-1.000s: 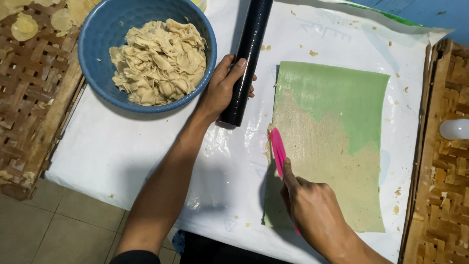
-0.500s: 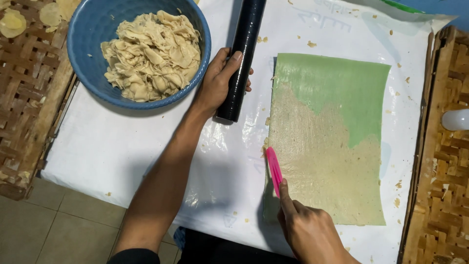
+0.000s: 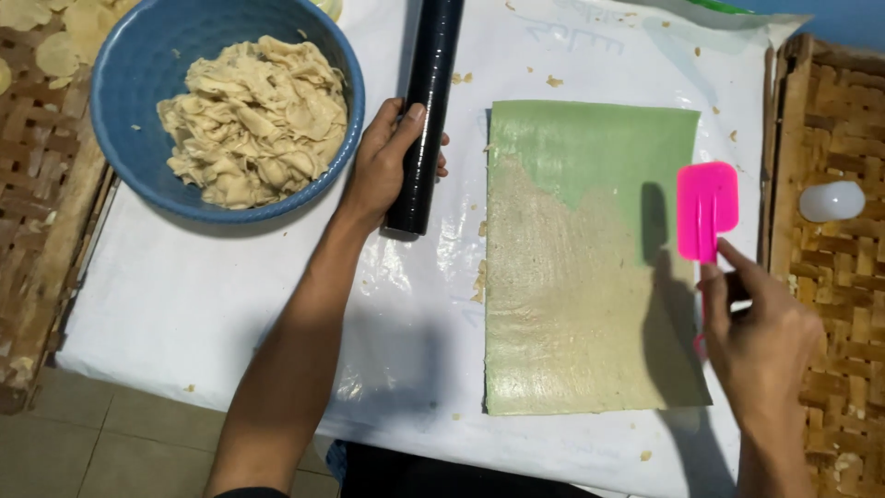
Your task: Flattening pieces of dough onto a green leaf surface using a black rolling pin.
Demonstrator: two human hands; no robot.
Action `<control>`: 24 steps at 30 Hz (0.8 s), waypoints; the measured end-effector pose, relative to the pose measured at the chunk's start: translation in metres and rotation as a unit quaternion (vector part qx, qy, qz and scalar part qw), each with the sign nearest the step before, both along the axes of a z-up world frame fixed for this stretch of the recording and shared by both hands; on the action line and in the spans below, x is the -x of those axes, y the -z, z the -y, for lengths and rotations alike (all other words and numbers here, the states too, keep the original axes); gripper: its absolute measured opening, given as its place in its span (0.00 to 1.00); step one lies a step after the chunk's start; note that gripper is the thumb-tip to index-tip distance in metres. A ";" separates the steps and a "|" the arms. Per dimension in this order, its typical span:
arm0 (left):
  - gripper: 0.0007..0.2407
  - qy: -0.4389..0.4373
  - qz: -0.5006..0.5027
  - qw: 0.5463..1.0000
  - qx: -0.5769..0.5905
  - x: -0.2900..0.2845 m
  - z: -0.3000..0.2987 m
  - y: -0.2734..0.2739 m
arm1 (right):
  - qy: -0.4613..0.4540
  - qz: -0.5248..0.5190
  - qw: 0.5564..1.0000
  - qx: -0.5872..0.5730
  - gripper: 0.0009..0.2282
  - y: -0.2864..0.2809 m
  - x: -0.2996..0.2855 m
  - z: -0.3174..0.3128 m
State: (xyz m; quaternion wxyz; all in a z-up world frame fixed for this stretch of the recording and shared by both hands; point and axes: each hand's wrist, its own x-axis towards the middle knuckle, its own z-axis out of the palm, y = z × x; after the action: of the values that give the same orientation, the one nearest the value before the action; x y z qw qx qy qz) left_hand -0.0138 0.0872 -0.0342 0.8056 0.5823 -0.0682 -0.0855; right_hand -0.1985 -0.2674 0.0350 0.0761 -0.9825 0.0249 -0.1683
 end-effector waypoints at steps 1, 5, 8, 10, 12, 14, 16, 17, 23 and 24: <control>0.12 0.004 0.002 1.000 0.001 0.000 0.002 0.000 | 0.004 0.002 1.000 0.001 0.13 0.007 -0.004 0.015; 0.13 -0.009 -0.020 1.000 -0.003 0.000 0.001 -0.001 | 0.053 0.016 0.990 0.133 0.11 0.035 -0.015 0.045; 0.13 -0.010 -0.021 1.000 0.002 -0.001 0.000 -0.001 | -0.028 0.003 0.995 0.097 0.14 0.034 -0.026 0.000; 0.13 -0.006 -0.019 1.000 0.008 -0.003 0.002 0.007 | -0.099 -0.030 0.995 -0.011 0.15 0.040 -0.035 -0.041; 0.15 -0.027 0.007 0.997 0.079 -0.007 0.004 0.021 | -0.223 -0.029 0.971 -0.084 0.11 0.056 -0.048 -0.079; 0.15 -0.029 0.006 0.996 0.084 -0.007 0.005 0.023 | -0.247 -0.048 0.966 -0.053 0.12 0.040 -0.061 -0.115; 0.15 -0.033 0.006 0.995 0.090 -0.008 0.003 0.023 | -0.275 -0.065 0.959 -0.020 0.13 0.037 -0.075 -0.135; 0.15 -0.031 0.004 0.995 0.094 -0.008 0.003 0.023 | -0.286 -0.069 0.956 0.008 0.12 0.044 -0.080 -0.137; 0.15 -0.028 0.001 0.994 0.103 -0.009 0.003 0.023 | -0.272 -0.122 0.954 0.035 0.10 0.039 -0.072 -0.149; 0.15 -0.028 0.001 0.994 0.102 -0.010 0.004 0.022 | -0.271 -0.124 0.954 0.021 0.11 0.036 -0.069 -0.150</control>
State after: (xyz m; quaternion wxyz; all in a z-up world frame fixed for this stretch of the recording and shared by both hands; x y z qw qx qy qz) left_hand -0.0041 0.0835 -0.0564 0.8627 0.4990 -0.0606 -0.0551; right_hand -0.1300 -0.1175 -0.0008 0.0946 -0.9668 -0.2366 -0.0187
